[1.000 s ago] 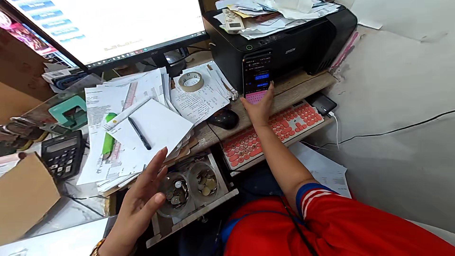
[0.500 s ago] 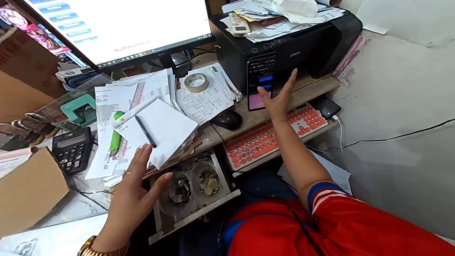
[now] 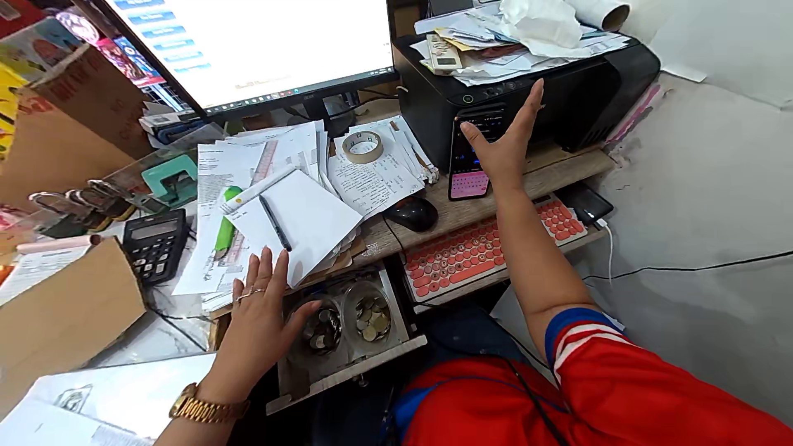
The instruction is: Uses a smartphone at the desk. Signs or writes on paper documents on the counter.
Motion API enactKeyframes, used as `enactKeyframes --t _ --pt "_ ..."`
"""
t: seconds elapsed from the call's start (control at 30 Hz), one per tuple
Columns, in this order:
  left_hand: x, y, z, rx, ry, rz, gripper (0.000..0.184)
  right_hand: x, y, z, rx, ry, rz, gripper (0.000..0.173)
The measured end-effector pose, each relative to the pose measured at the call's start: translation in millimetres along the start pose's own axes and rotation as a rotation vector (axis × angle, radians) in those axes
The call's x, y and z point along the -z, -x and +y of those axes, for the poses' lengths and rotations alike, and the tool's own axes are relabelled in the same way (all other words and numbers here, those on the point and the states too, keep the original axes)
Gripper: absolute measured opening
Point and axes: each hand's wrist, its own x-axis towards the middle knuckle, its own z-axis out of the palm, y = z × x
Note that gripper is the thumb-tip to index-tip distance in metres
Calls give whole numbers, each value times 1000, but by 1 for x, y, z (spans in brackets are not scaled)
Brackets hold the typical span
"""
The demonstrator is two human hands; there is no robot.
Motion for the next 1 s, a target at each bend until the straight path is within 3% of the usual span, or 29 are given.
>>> enactKeyframes --t 0.1,0.17,0.27,0.33,0.4,0.5,0.6,0.7,0.8,0.93,1.0 --pt "0 0 1 17 -13 -33 94 5 -1 3 41 67 -6 124" --pt "4 1 5 75 -7 -92 88 9 5 -4 194 31 46 121" --pt "7 -2 9 122 -13 -138 85 11 20 -43 513 -226 27 94" --pt "6 -4 11 138 -15 -156 85 -4 37 -85 642 -329 -240 64" --pt "3 -6 13 150 -22 -163 86 -40 52 -123 740 -300 -605 45" --pt "7 -5 13 199 -25 -222 87 -119 72 -168 969 -64 -1031 46" --pt "9 -8 11 207 6 -317 85 -181 84 -182 1247 105 -1211 51" --pt "11 -11 15 212 -33 -428 83 -205 88 -180 1489 130 -1297 26" --pt "11 -14 18 208 -73 -470 82 -213 80 -176 1598 81 -1288 13" --pt "11 -9 21 226 -49 -503 85 -220 67 -163 1544 -23 -1073 5" --pt "16 -9 21 235 -30 -498 84 -214 73 -165 1416 19 -1043 16"
